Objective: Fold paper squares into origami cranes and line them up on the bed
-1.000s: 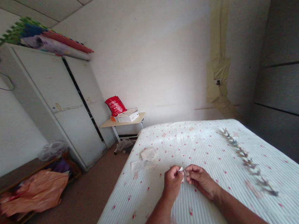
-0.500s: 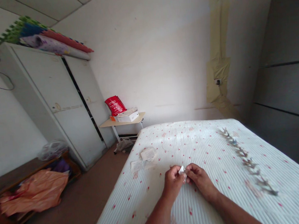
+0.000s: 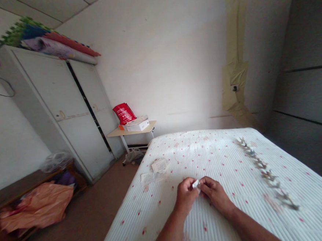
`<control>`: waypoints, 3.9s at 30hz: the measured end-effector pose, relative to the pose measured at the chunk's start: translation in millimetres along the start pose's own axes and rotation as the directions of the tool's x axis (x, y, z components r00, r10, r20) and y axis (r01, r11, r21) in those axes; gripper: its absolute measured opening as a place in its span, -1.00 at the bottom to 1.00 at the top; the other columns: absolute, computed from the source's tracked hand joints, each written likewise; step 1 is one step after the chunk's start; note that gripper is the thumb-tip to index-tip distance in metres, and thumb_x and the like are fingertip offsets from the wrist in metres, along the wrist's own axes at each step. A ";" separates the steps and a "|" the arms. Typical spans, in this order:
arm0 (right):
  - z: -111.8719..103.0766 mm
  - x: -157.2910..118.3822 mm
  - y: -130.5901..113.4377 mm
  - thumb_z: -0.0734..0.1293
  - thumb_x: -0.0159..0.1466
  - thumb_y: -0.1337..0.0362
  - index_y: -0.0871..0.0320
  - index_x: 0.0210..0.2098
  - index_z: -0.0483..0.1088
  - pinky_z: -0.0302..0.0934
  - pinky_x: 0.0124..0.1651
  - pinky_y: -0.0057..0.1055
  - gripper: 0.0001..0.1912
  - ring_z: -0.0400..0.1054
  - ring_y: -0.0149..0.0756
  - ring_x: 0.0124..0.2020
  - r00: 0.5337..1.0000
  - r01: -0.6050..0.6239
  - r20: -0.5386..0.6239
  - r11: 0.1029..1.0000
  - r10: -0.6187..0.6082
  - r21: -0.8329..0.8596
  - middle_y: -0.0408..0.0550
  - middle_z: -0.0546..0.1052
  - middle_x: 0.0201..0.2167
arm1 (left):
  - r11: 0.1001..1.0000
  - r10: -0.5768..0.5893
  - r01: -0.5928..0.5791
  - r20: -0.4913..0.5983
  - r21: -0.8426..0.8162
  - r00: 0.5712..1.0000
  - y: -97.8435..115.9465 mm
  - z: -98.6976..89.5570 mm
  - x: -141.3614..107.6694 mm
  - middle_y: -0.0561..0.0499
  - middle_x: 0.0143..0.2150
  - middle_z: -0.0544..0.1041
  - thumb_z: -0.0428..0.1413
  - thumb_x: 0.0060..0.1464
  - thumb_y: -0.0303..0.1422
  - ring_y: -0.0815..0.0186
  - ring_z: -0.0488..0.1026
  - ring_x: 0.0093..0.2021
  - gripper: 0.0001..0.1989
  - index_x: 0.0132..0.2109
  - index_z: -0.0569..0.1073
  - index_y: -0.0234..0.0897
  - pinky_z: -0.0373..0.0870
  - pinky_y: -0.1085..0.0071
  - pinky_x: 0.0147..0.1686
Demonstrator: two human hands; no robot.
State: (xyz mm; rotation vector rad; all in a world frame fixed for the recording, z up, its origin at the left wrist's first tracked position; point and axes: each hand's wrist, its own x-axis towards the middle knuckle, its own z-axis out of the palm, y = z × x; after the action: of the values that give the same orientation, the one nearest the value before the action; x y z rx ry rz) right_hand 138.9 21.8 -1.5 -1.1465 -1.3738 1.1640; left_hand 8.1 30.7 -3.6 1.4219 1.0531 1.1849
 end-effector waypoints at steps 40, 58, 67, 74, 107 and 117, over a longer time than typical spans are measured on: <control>-23.7 -1.2 -3.6 0.14 0.21 0.41 0.09 -0.28 0.41 0.26 -0.15 -0.37 -0.76 0.34 -0.35 -0.21 0.801 0.592 0.261 0.653 -0.538 -0.472 0.05 0.26 0.06 | 0.971 -0.027 0.022 0.018 0.238 0.999 3.0 -1.8 -0.6 0.17 -0.62 0.18 -0.04 -0.32 -0.52 0.46 0.08 -0.55 -0.86 -0.51 0.37 -0.33 -0.04 0.53 -0.56; -34.1 1.7 -9.2 0.14 0.21 0.40 0.11 -0.28 0.39 0.23 -0.11 -0.38 -0.78 0.34 -0.31 -0.14 0.823 0.567 0.322 0.707 -0.467 -0.423 0.05 0.37 -0.03 | 0.962 -0.029 0.021 0.026 0.271 0.999 2.2 -1.9 -1.4 0.17 -0.64 0.12 -0.03 -0.30 -0.49 0.47 0.04 -0.57 -0.97 -0.59 0.29 -0.31 -0.09 0.52 -0.58; -28.6 2.9 -2.3 0.16 0.15 0.45 0.12 -0.35 0.45 0.24 -0.17 -0.42 -0.75 0.39 -0.33 -0.24 0.834 0.551 0.316 0.699 -0.452 -0.456 0.00 0.37 0.01 | 0.950 -0.010 0.000 0.032 0.312 0.999 -3.3 -0.5 -0.9 0.16 -0.64 0.16 -0.03 -0.31 -0.51 0.45 0.11 -0.55 -0.95 -0.59 0.30 -0.31 -0.07 0.52 -0.56; -31.0 2.9 -8.4 0.17 0.15 0.45 0.12 -0.42 0.39 0.21 -0.13 -0.41 -0.81 0.35 -0.29 -0.19 0.840 0.534 0.375 0.725 -0.393 -0.435 -0.01 0.44 -0.21 | 0.916 0.013 -0.034 0.056 0.400 0.998 -4.3 0.8 -3.2 0.17 -0.64 0.10 -0.06 -0.31 -0.52 0.46 0.09 -0.55 -0.94 -0.61 0.25 -0.30 -0.10 0.51 -0.56; -22.7 7.0 8.8 0.31 0.08 0.22 0.16 -0.50 0.28 -0.02 -0.46 -0.50 -0.85 0.10 -0.46 -0.53 0.971 0.188 0.177 0.971 -0.161 -0.149 -0.25 0.24 -0.59 | 0.948 -0.055 0.024 0.091 0.316 0.994 -2.3 -3.7 -2.3 0.18 -0.61 0.05 -0.05 -0.30 -0.50 0.49 0.02 -0.56 -0.96 -0.57 0.20 -0.30 -0.14 0.52 -0.58; -30.6 7.6 -0.4 0.37 0.01 0.16 0.19 -0.47 0.36 0.05 -0.40 -0.47 -0.78 0.17 -0.44 -0.50 0.965 0.053 0.255 0.998 -0.059 0.029 -0.21 0.35 -0.55 | 0.951 -0.058 0.030 0.081 0.307 0.995 -4.0 -3.8 0.4 0.18 -0.62 0.06 0.00 -0.24 -0.43 0.49 0.03 -0.56 -0.93 -0.56 0.22 -0.30 -0.11 0.53 -0.58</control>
State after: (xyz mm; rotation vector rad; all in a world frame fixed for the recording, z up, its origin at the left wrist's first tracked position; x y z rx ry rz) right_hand 168.5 31.9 2.0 -0.9591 -1.5738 1.3179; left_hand 4.2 32.2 -7.3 1.6638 1.2375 0.9445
